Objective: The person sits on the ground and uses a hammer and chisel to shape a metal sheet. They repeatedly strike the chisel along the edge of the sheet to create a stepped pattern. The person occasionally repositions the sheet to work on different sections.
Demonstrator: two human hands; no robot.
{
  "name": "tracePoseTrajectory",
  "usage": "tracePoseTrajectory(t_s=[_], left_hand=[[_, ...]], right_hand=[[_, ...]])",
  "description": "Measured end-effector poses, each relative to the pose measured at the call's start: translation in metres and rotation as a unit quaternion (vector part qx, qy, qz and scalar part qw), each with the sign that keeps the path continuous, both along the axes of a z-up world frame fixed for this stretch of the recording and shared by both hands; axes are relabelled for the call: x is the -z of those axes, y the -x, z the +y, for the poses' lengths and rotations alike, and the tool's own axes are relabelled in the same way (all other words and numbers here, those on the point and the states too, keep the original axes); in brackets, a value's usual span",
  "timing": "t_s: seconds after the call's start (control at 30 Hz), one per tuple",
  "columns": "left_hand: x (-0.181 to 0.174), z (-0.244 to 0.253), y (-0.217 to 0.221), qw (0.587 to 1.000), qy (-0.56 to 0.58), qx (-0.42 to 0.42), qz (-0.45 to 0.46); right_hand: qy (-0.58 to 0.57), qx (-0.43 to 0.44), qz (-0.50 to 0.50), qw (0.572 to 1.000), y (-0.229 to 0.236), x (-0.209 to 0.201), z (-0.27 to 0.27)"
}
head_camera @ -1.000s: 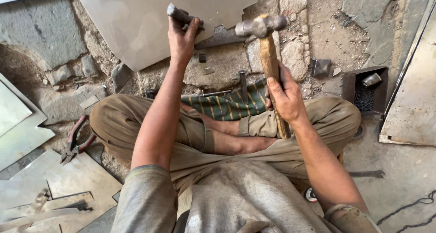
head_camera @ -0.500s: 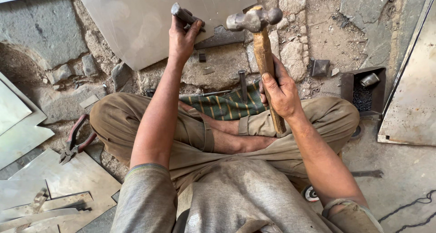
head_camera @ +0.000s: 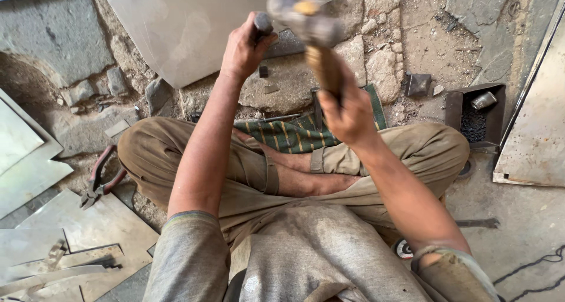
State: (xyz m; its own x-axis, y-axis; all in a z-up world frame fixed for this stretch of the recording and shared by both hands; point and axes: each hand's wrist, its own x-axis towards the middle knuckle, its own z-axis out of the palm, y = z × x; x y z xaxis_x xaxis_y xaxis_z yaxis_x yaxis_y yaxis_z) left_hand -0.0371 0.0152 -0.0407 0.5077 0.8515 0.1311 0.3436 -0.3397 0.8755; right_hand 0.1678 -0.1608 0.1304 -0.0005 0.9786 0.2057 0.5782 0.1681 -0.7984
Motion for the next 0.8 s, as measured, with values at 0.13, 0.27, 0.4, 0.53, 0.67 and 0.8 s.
tracePoseTrajectory(t_s=[0.13, 0.27, 0.4, 0.53, 0.67, 0.8], left_hand=[[-0.004, 0.000, -0.004, 1.000, -0.020, 0.008, -0.002], [-0.024, 0.013, 0.048, 0.955, 0.088, -0.252, -0.127], [-0.031, 0.043, 0.163, 0.829, 0.138, -0.494, 0.223], [-0.006, 0.046, 0.217, 0.805, 0.258, -0.506, 0.168], [-0.012, 0.044, 0.199, 0.814, 0.329, -0.472, 0.072], [-0.029, 0.039, 0.103, 0.888, 0.317, -0.318, 0.094]], right_hand=[[0.261, 0.025, -0.010, 0.965, -0.005, 0.006, 0.013], [0.300, 0.106, 0.223, 0.922, -0.034, 0.018, -0.036], [0.367, 0.258, 0.365, 0.816, -0.060, 0.043, -0.081], [0.399, 0.302, 0.393, 0.771, -0.064, 0.052, -0.102], [0.387, 0.291, 0.395, 0.781, -0.061, 0.051, -0.107], [0.340, 0.255, 0.337, 0.840, -0.060, 0.047, -0.090]])
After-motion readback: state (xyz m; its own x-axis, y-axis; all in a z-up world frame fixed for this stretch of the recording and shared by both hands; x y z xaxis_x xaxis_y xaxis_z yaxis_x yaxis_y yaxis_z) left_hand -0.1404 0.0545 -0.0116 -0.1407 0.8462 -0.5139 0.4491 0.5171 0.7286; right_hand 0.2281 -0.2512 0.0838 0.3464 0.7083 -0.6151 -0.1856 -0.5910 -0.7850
